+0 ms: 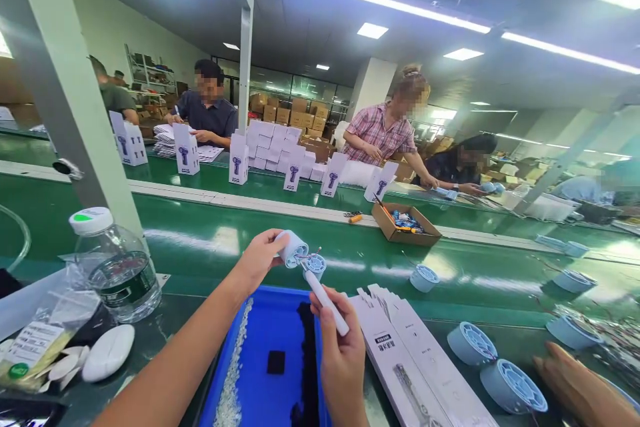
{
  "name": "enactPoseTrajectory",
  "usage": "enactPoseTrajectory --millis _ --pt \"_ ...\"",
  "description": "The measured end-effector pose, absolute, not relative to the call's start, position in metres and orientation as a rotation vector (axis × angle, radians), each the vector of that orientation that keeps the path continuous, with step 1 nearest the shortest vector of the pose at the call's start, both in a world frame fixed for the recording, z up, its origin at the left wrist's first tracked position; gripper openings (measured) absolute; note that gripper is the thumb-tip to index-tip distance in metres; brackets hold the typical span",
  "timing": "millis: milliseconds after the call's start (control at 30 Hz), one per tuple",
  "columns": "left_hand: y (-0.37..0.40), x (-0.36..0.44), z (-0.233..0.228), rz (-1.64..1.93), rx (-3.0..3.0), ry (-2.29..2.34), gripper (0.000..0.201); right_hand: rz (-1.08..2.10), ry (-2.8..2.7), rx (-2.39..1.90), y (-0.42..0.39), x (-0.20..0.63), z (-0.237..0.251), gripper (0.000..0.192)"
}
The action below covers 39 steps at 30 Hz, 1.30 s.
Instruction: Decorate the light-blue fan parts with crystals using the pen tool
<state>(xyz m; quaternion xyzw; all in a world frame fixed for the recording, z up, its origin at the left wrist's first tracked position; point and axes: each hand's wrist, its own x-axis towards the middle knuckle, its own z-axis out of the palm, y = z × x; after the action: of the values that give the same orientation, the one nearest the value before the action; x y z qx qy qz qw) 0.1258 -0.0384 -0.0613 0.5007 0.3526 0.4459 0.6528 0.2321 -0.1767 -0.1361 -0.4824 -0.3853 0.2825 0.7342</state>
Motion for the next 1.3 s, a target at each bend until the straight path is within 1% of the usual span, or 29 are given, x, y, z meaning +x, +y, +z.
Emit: enactPoseTrajectory --millis 167,300,400,500,567,633,700,767,833,900,1000,1100,1167,1233,1300 --pt "-0.042 0.132 -0.066 0.962 1.247 0.824 0.041 0.647 -0.831 -1.087 -0.178 0.234 -0.136 0.034" --pt "-0.044 0.131 -0.064 0.947 1.301 0.833 0.036 0.671 -0.806 -1.105 -0.18 0.234 -0.135 0.035" --pt "-0.047 0.128 -0.056 0.854 1.331 0.827 0.032 0.69 -0.812 -1.095 -0.18 0.233 -0.136 0.036" --pt "-0.056 0.131 -0.049 0.826 1.394 0.872 0.027 0.612 -0.855 -1.173 -0.179 0.231 -0.136 0.039" --pt "-0.064 0.137 -0.048 0.962 1.416 0.908 0.025 0.546 -0.945 -1.284 -0.179 0.229 -0.135 0.039" --pt "-0.075 0.145 -0.048 1.206 1.394 0.953 0.032 0.562 -1.092 -1.359 -0.18 0.226 -0.135 0.038" --pt "-0.086 0.153 -0.049 1.42 1.409 1.022 0.041 0.658 -1.175 -1.354 -0.182 0.223 -0.137 0.041" --pt "-0.095 0.157 -0.05 1.488 1.435 1.047 0.047 0.774 -1.136 -1.283 -0.184 0.219 -0.138 0.044" --pt "-0.099 0.159 -0.052 1.44 1.373 0.96 0.048 0.893 -1.057 -1.177 -0.186 0.215 -0.138 0.046" --pt "-0.098 0.159 -0.056 1.409 1.313 0.865 0.045 0.949 -0.988 -1.109 -0.186 0.214 -0.136 0.045" --pt "-0.089 0.158 -0.065 1.275 1.469 0.821 0.035 0.863 -0.903 -1.155 -0.186 0.219 -0.13 0.044" --pt "-0.074 0.151 -0.068 0.992 1.546 0.792 0.036 0.752 -0.954 -1.302 -0.186 0.229 -0.127 0.042" --pt "-0.06 0.14 -0.07 0.953 1.626 0.895 0.042 0.697 -1.004 -1.392 -0.189 0.234 -0.127 0.038" --pt "-0.044 0.124 -0.075 0.964 1.84 1.09 0.052 0.642 -1.014 -1.451 -0.196 0.234 -0.126 0.029" --pt "-0.029 0.109 -0.087 0.87 2.094 1.238 0.049 0.604 -1.034 -1.487 -0.209 0.228 -0.125 0.024"
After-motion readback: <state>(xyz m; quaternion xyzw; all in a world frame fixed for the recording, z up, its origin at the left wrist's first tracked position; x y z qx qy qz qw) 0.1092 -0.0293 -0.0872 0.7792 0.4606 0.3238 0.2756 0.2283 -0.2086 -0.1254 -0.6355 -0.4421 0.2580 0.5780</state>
